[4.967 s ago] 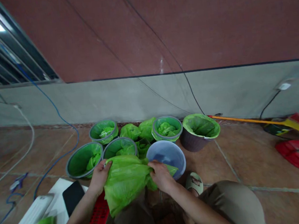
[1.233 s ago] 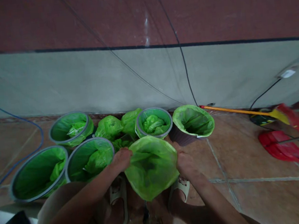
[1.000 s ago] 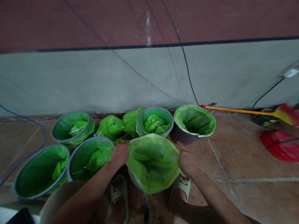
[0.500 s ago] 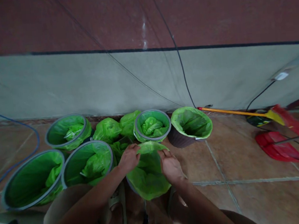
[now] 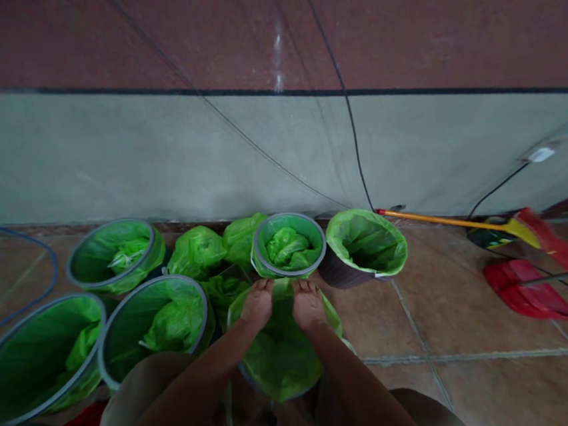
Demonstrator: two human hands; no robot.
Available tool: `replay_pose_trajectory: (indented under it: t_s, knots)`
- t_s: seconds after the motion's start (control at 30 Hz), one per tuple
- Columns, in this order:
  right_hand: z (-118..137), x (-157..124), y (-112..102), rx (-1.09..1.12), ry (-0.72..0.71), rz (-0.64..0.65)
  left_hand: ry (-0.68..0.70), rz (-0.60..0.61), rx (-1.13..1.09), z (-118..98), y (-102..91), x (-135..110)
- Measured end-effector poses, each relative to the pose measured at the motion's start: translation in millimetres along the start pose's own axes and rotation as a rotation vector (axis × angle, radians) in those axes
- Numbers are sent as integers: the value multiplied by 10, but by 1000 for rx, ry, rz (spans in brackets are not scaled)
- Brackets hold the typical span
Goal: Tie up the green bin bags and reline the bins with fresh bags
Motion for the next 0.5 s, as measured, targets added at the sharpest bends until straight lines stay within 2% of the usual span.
replay_pose_trajectory:
  t_s: [0.13, 0.3, 0.5]
  knots:
    - [-100, 104, 84, 13, 22, -2, -41, 33, 27, 98, 29, 77]
    - [-176, 215, 194, 41, 36, 33, -159, 136, 87, 182, 78, 147]
    - [-278, 215, 304, 164, 112, 130, -305, 267, 13, 268, 109, 171]
Point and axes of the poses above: each hand's wrist, its own x-axis towards the middle knuckle, its own y-axis out of the palm, z = x × y, the point moved 2 cm from there along x, towards the middle knuckle, and after that the axes turned 3 degrees about -y, right-handed, at the moved point
